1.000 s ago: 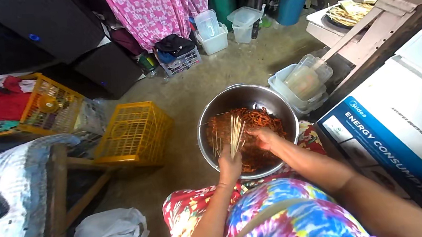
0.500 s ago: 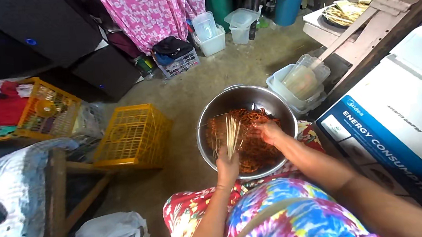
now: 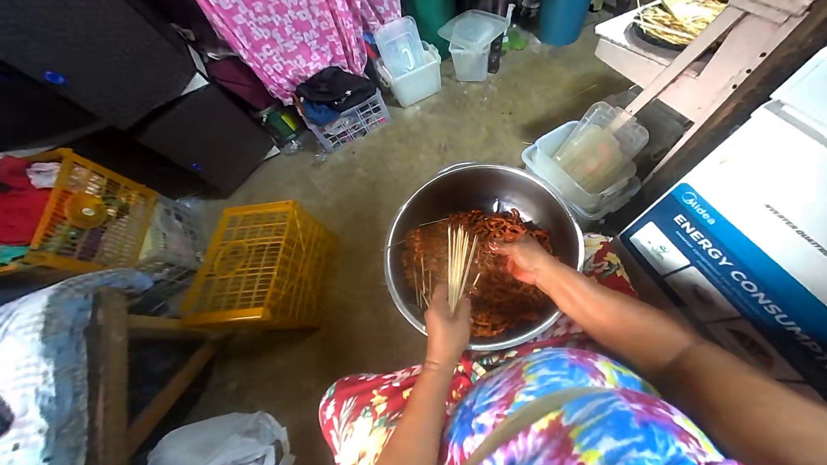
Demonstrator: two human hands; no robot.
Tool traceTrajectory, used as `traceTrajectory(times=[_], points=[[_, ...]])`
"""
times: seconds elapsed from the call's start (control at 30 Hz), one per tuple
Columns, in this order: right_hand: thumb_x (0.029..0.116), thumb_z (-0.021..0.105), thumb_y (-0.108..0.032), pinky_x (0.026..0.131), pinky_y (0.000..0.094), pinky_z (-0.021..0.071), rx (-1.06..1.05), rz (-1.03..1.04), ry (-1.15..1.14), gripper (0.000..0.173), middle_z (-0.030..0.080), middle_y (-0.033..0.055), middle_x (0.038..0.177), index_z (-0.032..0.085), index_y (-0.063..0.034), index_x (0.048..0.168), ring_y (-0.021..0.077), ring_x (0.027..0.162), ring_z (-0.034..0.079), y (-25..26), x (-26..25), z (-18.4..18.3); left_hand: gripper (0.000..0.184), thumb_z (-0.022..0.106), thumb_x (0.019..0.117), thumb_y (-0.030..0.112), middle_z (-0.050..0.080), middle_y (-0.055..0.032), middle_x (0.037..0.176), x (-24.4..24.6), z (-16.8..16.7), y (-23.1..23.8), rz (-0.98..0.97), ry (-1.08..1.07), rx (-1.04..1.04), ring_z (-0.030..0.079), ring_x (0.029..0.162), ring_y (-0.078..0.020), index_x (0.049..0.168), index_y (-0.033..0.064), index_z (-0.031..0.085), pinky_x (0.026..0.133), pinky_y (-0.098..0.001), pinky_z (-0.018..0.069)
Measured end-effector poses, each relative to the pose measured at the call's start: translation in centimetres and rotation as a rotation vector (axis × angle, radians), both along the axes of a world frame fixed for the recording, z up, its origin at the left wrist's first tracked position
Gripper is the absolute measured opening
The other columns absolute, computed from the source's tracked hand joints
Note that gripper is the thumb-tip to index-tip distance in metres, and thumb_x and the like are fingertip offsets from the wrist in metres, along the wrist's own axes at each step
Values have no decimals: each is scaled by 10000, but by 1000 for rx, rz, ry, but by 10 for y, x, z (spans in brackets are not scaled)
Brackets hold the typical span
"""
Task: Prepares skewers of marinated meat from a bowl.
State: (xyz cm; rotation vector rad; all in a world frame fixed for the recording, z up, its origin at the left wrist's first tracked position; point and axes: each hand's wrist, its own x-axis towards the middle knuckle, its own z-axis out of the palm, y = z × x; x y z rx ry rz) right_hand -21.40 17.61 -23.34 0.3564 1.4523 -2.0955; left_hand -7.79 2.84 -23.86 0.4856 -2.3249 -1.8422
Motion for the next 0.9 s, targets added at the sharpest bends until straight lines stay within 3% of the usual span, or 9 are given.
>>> traceTrajectory(times=[0.07,0.17,0.27,0.37,0.47,0.6,0.77,0.9], points=[[998,589,16,750,331,589,71,38,93,143,646,120,972,585,59,1134,170,812,658,0,1,-1,289,565,939,20,639,-44,783,0,0,0,-1,-2,-8,611,562,-97,1223,-32,554,553,-273,555],[970,636,5,843,279,565,299,139,451,102,710,114,952,695,70,1022,103,877,668,3,2,-9,272,570,940,21,637,-36,770,0,0,1,6,-7,-13,611,556,-97,1208,-27,556,549,-273,556],[969,616,18,890,269,546,374,215,593,110,710,118,977,693,76,1022,89,924,659,4,2,-13,278,570,937,16,633,-31,768,0,1,1,5,-6,-13,607,552,-92,1212,-26,556,547,-271,554],[973,621,14,840,295,560,261,208,455,100,686,112,986,671,65,1043,122,900,653,2,1,-13,282,570,942,22,632,-32,762,0,0,0,11,-5,-11,614,558,-98,1218,-31,550,553,-277,560],[992,615,-13,751,346,598,83,208,175,193,666,120,1008,606,57,1172,179,824,673,-1,6,-1,280,559,940,24,623,-30,729,-1,0,0,28,0,-3,621,561,-104,1213,-36,540,556,-287,564],[992,594,12,715,394,631,-37,173,-40,262,669,148,989,505,44,1237,228,774,705,-8,18,5,265,554,942,20,626,-30,741,0,1,1,20,8,-2,618,562,-96,1200,-38,546,556,-275,561],[985,588,37,714,384,625,-43,152,-93,279,665,148,1005,489,33,1245,225,797,704,-12,22,5,281,560,941,17,631,-40,773,1,0,1,13,-5,-21,611,565,-92,1216,-39,550,560,-272,557],[965,606,48,711,360,611,-9,189,-92,228,662,125,976,526,34,1178,192,786,684,-17,29,4,268,566,939,20,638,-49,777,0,-1,2,13,3,-45,620,574,-101,1200,-39,557,567,-284,562]])
